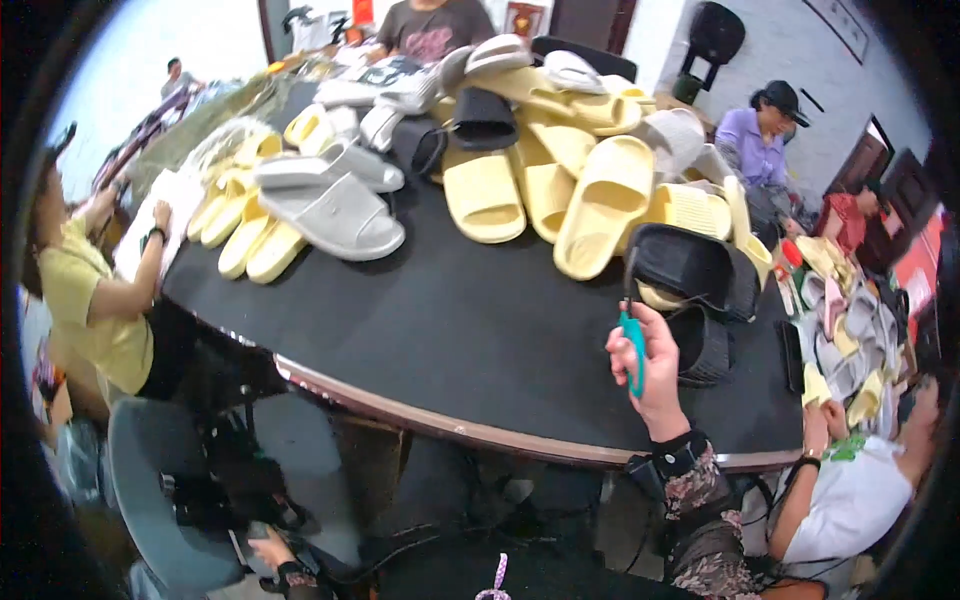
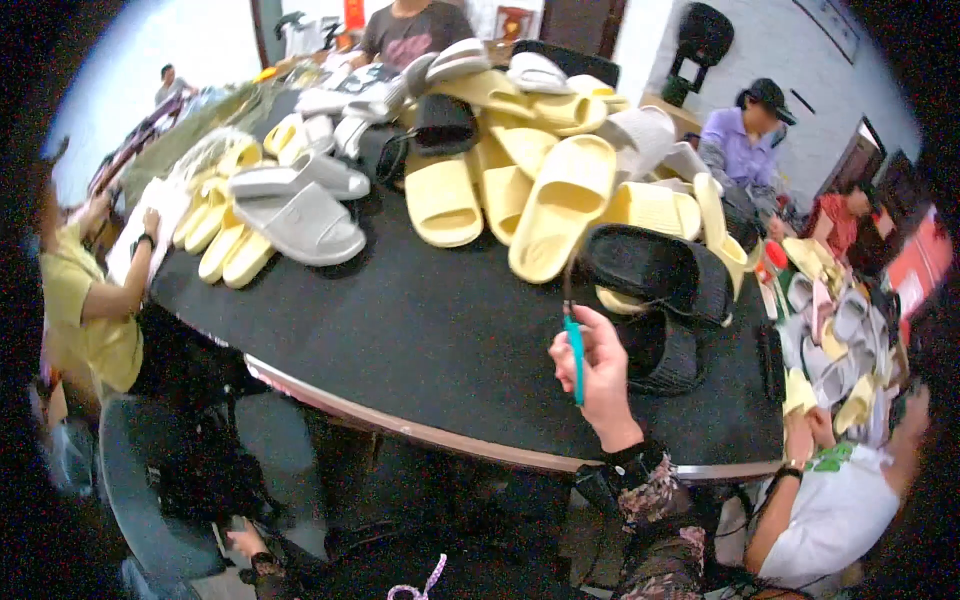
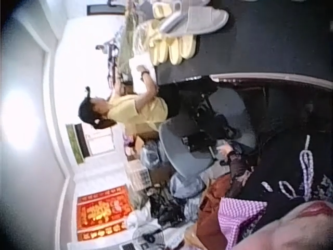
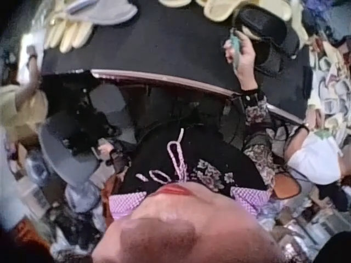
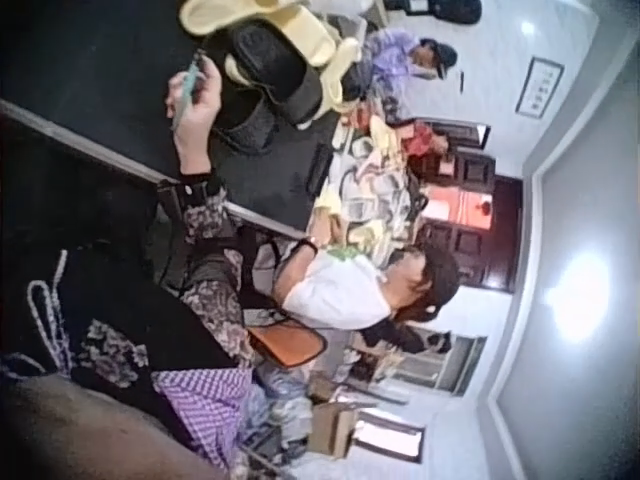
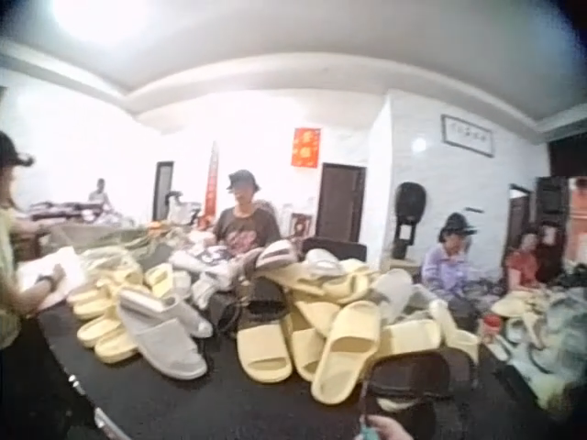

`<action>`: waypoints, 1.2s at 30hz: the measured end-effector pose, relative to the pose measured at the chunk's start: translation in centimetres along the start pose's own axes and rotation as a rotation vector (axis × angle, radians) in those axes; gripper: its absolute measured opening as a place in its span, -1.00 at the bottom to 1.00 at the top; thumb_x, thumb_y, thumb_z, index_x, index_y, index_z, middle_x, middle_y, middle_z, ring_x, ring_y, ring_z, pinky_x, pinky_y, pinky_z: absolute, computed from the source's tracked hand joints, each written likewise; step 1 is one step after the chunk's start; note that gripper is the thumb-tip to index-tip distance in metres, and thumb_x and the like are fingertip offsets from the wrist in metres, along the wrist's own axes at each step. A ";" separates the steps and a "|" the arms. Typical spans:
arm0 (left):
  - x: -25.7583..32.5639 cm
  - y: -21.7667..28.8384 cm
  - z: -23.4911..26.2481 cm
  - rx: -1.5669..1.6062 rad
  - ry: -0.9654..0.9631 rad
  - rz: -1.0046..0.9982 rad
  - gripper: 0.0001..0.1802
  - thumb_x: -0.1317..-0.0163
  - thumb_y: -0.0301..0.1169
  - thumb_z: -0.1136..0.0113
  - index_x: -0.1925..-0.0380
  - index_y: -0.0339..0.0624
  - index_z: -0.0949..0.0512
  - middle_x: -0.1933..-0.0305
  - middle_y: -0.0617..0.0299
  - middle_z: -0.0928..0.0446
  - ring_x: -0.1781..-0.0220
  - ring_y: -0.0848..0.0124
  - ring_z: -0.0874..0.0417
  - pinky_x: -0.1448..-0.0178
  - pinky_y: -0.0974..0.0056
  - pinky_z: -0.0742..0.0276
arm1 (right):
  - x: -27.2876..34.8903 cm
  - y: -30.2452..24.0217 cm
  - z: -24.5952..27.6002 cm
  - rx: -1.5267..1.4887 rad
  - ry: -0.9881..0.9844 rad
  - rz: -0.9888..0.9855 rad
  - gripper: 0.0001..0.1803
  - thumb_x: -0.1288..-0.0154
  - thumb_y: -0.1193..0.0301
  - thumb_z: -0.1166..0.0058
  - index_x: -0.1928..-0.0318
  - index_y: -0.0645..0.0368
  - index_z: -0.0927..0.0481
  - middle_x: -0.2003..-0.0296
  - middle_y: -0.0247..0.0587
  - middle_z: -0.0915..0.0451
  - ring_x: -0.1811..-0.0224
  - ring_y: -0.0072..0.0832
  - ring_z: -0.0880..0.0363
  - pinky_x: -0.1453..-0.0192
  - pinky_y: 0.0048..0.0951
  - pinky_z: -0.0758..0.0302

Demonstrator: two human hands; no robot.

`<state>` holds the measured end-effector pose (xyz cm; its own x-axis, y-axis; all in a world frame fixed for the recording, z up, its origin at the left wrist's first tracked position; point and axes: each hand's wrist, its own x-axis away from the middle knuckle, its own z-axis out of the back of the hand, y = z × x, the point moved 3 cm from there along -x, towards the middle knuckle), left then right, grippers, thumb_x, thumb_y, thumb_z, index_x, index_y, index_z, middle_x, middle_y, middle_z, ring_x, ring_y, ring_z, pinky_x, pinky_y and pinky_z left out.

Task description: Trim excess plastic or foam material from the edges of molded sandals using scissors.

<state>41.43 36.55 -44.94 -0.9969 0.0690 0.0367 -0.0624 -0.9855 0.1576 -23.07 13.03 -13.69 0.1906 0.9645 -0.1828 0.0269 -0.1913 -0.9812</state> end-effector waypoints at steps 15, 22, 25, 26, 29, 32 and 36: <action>5.0 21.5 22.9 1.014 -0.096 -1.010 -0.76 -0.23 -0.49 -0.01 0.13 -0.39 -0.46 0.18 0.15 -0.51 0.16 0.41 -0.51 0.02 0.34 -0.41 | 0.4 -0.5 -1.0 -0.052 -0.135 0.053 -0.58 -0.24 0.47 -0.02 -0.10 0.21 -0.27 0.45 -0.31 -0.45 0.63 -0.74 -0.33 0.64 -0.74 -0.29; 16.1 40.5 32.2 0.921 -0.046 -1.513 -0.78 -0.20 -0.46 -0.06 0.20 -0.39 -0.48 0.37 0.03 -0.57 0.28 0.37 -0.60 0.18 0.33 -0.47 | 0.4 -1.3 -1.7 -0.142 -0.155 -0.060 -0.54 -0.20 0.49 -0.07 -0.10 0.21 -0.27 0.43 -0.28 -0.47 0.61 -0.72 -0.37 0.63 -0.73 -0.30; 19.0 47.8 32.3 0.808 -0.077 -1.600 -0.70 -0.19 -0.31 -0.06 0.21 -0.34 -0.50 0.23 -0.12 -0.56 0.21 0.10 -0.61 0.12 0.21 -0.47 | 0.6 -2.8 -2.1 -0.134 -0.217 -0.053 -0.53 -0.20 0.48 -0.09 -0.10 0.22 -0.27 0.42 -0.26 -0.48 0.59 -0.72 -0.38 0.62 -0.72 -0.30; 20.3 50.8 31.3 0.725 -0.103 -1.571 -0.63 -0.19 -0.24 -0.05 0.16 -0.35 -0.49 0.21 -0.15 -0.56 0.15 0.06 -0.59 0.07 0.16 -0.45 | 0.8 -3.4 -1.6 -0.116 -0.194 -0.053 -0.53 -0.20 0.48 -0.09 -0.10 0.22 -0.27 0.42 -0.26 -0.48 0.59 -0.72 -0.38 0.62 -0.72 -0.30; 21.3 55.1 29.5 0.548 -0.065 -1.537 -0.46 -0.16 -0.13 -0.06 0.05 -0.41 -0.42 0.16 -0.22 -0.53 0.05 -0.01 -0.54 -0.03 0.08 -0.41 | 1.5 -5.2 -0.9 -0.056 -0.213 -0.036 -0.52 -0.20 0.52 -0.06 -0.13 0.24 -0.25 0.41 -0.30 -0.49 0.54 -0.73 -0.41 0.57 -0.74 -0.35; 20.0 58.2 27.0 0.413 -0.079 -1.550 -0.23 -0.06 -0.09 -0.15 -0.09 -0.54 -0.26 0.07 -0.34 -0.46 -0.07 -0.07 -0.47 -0.15 0.09 -0.36 | 1.9 -6.0 -0.4 -0.058 -0.232 -0.014 -0.50 -0.18 0.53 -0.07 -0.13 0.24 -0.25 0.40 -0.31 -0.49 0.53 -0.72 -0.41 0.54 -0.74 -0.35; 20.1 59.2 26.3 0.524 -0.241 -1.629 -0.18 0.08 -0.16 -0.25 -0.10 -0.52 -0.24 -0.02 -0.35 -0.41 -0.13 -0.08 -0.41 -0.17 0.13 -0.35 | 2.1 -5.9 0.8 -0.060 -0.206 -0.049 -0.48 -0.16 0.54 -0.08 -0.14 0.25 -0.26 0.39 -0.33 -0.49 0.53 -0.72 -0.41 0.53 -0.75 -0.35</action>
<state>18.95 -16.33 -8.95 0.1021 0.9326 -0.3462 -0.8499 0.2626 0.4569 -23.63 16.29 -8.37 -0.0164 0.9885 -0.1502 0.0912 -0.1482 -0.9847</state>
